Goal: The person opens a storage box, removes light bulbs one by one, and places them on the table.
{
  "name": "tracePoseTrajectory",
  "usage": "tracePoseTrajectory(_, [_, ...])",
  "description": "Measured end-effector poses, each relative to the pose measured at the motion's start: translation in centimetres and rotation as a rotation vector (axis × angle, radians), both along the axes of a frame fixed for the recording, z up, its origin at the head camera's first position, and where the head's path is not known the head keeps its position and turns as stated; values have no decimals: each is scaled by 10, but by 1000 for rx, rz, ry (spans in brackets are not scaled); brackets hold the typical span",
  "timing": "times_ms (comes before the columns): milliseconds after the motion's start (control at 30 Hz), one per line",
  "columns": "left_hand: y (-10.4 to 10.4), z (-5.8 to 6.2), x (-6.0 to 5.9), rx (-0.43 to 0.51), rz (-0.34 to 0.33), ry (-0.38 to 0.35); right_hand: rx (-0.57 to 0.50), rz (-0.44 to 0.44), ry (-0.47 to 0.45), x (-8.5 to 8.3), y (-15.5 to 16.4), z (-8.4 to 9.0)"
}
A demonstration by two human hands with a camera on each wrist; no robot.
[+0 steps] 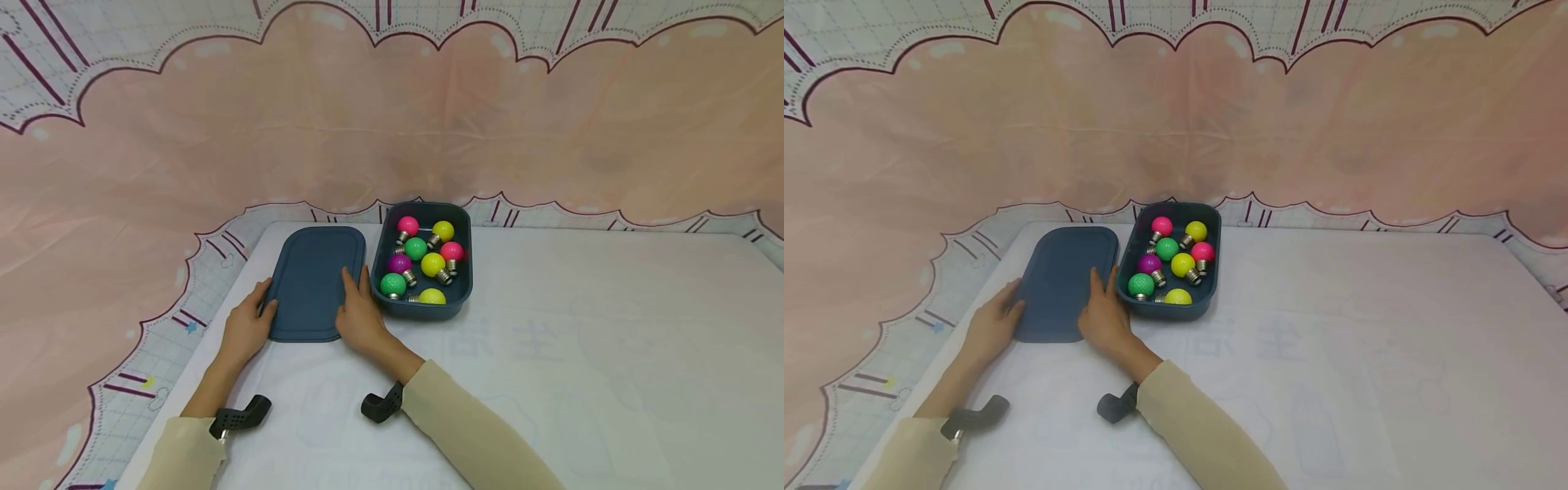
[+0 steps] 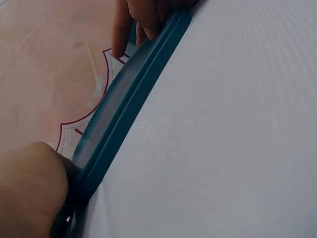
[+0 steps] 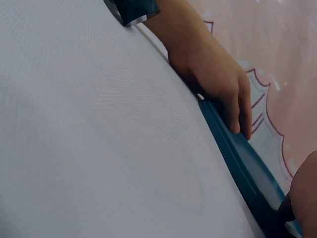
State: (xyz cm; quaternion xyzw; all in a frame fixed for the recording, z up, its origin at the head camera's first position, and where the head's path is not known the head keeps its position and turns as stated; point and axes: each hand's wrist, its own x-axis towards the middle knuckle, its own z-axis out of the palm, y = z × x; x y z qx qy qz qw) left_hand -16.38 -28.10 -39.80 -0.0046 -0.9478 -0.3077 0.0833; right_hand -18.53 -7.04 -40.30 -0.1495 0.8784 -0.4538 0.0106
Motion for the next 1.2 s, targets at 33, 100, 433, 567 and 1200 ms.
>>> tracePoseTrajectory(33, [0,0,0,-5,0,1,11,2,6,0,0,0])
tracePoseTrajectory(100, [1,1,0,-8,-1,2,39,3,23,-1,-1,0])
tracePoseTrajectory(433, [-1,-5,-3,-35,-6,53,134,29,13,4,-2,1])
tracePoseTrajectory(567, [-1,-8,-4,-37,-8,52,77,36,-8,4,0,1])
tracePoseTrajectory(1200, [15,14,2,134,2,255,-174,241,126,24,24,42])
